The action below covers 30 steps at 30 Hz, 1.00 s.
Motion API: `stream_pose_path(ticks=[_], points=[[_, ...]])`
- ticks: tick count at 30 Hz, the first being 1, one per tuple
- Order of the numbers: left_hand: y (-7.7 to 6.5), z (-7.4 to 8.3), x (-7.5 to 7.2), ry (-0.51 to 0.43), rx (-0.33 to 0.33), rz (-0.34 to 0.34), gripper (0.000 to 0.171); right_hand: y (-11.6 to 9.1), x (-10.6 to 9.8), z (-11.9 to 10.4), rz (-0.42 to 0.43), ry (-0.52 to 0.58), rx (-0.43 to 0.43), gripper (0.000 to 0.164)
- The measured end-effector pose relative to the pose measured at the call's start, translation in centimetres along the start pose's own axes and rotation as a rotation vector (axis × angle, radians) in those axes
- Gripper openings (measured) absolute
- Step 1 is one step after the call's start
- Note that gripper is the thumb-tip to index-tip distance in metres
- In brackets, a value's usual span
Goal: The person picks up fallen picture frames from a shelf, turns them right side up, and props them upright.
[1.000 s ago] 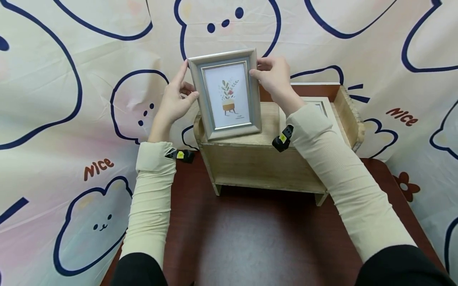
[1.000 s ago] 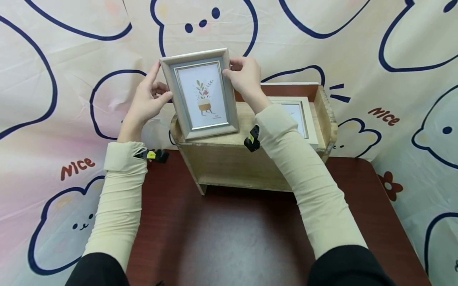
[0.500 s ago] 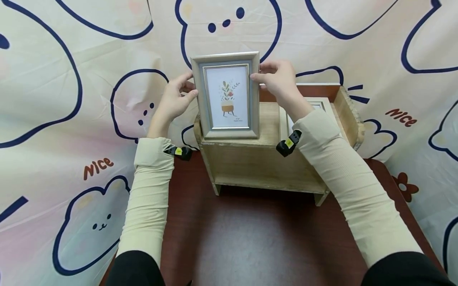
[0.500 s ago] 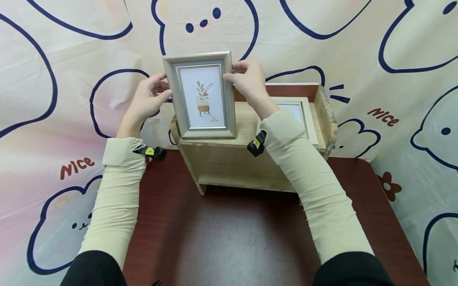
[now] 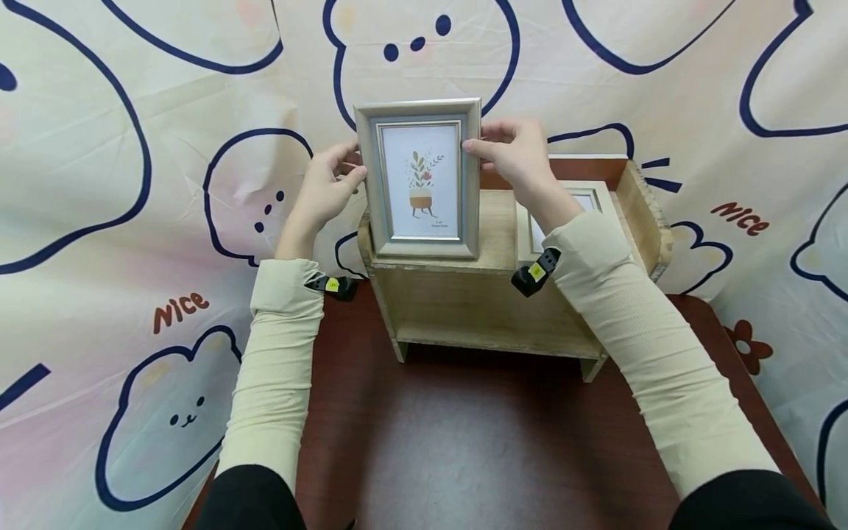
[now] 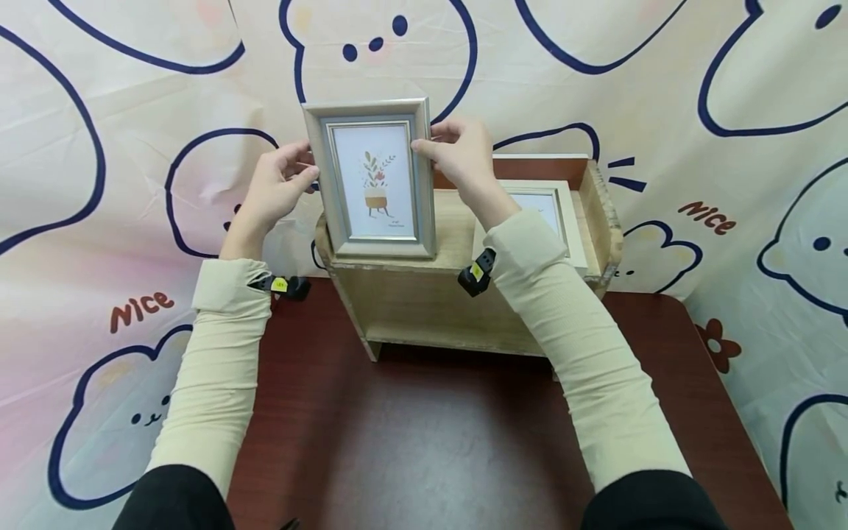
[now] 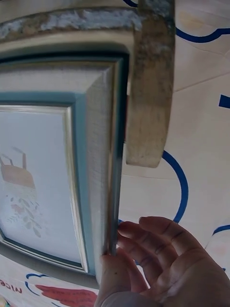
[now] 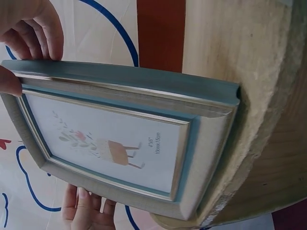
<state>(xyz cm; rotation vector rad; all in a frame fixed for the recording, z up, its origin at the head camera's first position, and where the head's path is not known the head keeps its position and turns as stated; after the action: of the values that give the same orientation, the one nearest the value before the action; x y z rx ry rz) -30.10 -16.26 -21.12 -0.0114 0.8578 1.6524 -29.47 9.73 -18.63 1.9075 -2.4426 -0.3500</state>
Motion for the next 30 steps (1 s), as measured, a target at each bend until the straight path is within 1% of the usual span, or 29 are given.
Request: stream_pose_path(ticks=[6,9,12,15,18,20,22,27,28,30], points=[[-0.9,0.2,0.5,-0.027,0.02,0.05,0.039,-0.2,0.0,0.7,-0.003,-0.016,-0.019,0.035],[-1.4,-0.1,0.8,-0.032,0.021,0.047,0.042,-0.6,0.1,1.2,-0.014,-0.034,-0.013,0.039],[-2.0,-0.7,1.0,-0.04,0.014,0.038,0.045,-0.9,0.1,1.9,-0.026,-0.049,-0.011,0.039],[-2.7,-1.3,1.3,-0.063,0.014,0.044,0.049,-1.3,0.1,2.8,-0.042,-0.073,-0.032,0.037],[-3.4,-1.7,1.6,-0.094,0.018,0.075,0.052,-1.8,0.0,3.7,-0.051,-0.115,-0.062,0.037],[-4.1,-1.7,1.8,-0.116,0.026,0.116,0.053,-2.2,-0.1,4.1,-0.05,-0.14,-0.093,0.038],[-4.8,-1.6,2.0,-0.093,0.092,0.192,0.049,-2.6,-0.4,4.6,-0.039,-0.164,-0.126,0.039],[-6.9,-0.6,2.8,0.043,0.347,0.442,0.036,-4.2,-1.4,5.5,0.007,-0.154,-0.196,0.037],[-7.3,-0.4,3.1,0.049,0.384,0.473,0.034,-4.5,-1.7,5.6,0.016,-0.151,-0.206,0.036],[-8.1,0.2,3.6,0.054,0.433,0.508,0.03,-5.1,-2.4,5.9,0.025,-0.154,-0.232,0.034]])
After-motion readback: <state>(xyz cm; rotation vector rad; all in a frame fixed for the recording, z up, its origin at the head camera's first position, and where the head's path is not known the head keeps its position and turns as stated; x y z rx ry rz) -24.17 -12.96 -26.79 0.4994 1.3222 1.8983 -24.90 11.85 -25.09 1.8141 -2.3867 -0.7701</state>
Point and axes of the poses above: each hand's wrist, its own y-axis towards the middle knuckle, its own x-axis out of the palm, z = x × y, the point moved 1 cm from there along y, towards the middle knuckle, and after that the axes turned 13 degrees about z, right-handed, at the moved point
